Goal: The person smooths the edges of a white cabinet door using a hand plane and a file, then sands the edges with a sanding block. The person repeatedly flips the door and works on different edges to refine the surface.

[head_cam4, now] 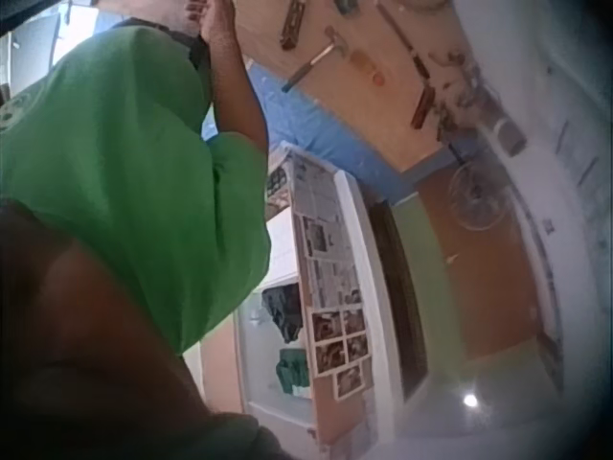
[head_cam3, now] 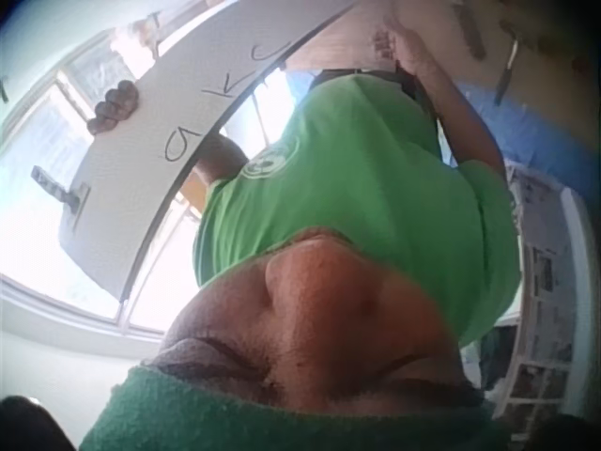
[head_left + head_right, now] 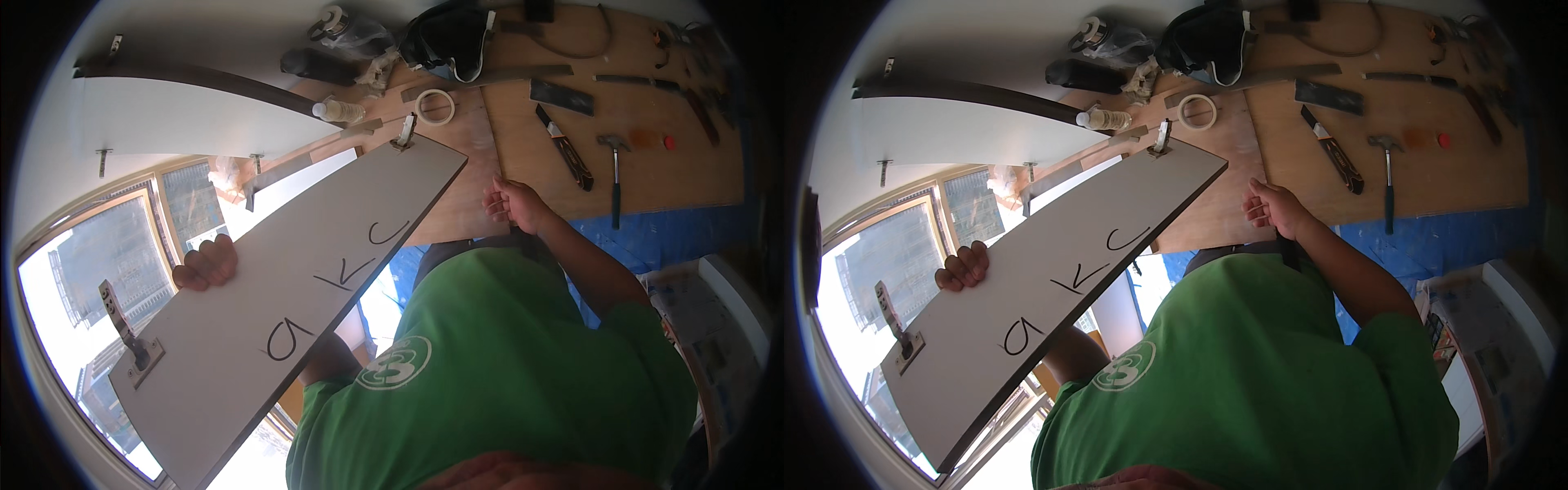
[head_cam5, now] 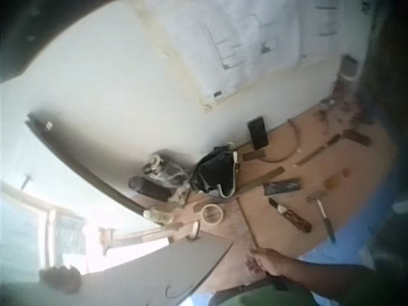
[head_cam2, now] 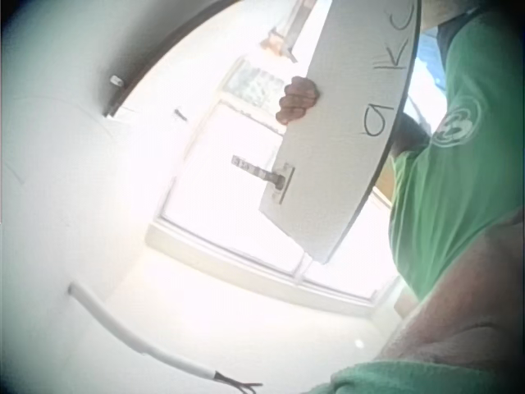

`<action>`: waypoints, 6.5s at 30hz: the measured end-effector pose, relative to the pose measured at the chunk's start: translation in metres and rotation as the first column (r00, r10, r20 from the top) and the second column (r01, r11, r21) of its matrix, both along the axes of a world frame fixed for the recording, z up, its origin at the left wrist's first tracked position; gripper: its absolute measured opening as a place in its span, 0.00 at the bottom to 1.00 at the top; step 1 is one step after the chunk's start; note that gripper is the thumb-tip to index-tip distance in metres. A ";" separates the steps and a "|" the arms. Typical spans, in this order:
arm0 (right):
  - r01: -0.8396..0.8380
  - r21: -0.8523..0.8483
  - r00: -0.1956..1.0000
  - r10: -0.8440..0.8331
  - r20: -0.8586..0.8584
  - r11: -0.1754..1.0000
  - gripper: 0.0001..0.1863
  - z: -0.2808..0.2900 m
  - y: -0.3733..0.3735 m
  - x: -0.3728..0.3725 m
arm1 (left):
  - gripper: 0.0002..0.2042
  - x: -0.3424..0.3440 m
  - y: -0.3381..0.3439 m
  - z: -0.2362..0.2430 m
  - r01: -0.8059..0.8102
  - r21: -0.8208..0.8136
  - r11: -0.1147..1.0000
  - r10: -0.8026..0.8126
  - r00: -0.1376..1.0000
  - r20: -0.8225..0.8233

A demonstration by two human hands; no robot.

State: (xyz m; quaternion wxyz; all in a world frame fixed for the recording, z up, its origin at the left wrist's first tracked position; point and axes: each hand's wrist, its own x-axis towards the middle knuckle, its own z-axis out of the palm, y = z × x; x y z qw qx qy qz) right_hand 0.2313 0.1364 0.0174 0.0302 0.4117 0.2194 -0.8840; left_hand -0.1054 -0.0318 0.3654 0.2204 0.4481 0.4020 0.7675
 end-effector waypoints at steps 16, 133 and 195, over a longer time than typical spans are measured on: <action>0.378 -0.229 0.922 -0.388 0.001 0.897 0.18 0.065 0.017 -0.051 | 0.22 -0.073 -0.037 -0.064 -0.143 0.019 0.990 0.121 0.895 0.430; -0.718 0.553 0.605 -0.014 0.796 0.423 0.07 -0.037 -0.231 0.044 | 0.16 -0.079 -0.251 -0.328 0.332 -0.941 0.063 -0.143 0.936 0.320; -0.599 0.801 0.731 -0.423 0.536 -0.018 0.27 -0.119 0.096 0.098 | 0.28 0.148 0.071 -0.464 -0.561 -0.567 0.603 -0.252 0.541 -0.802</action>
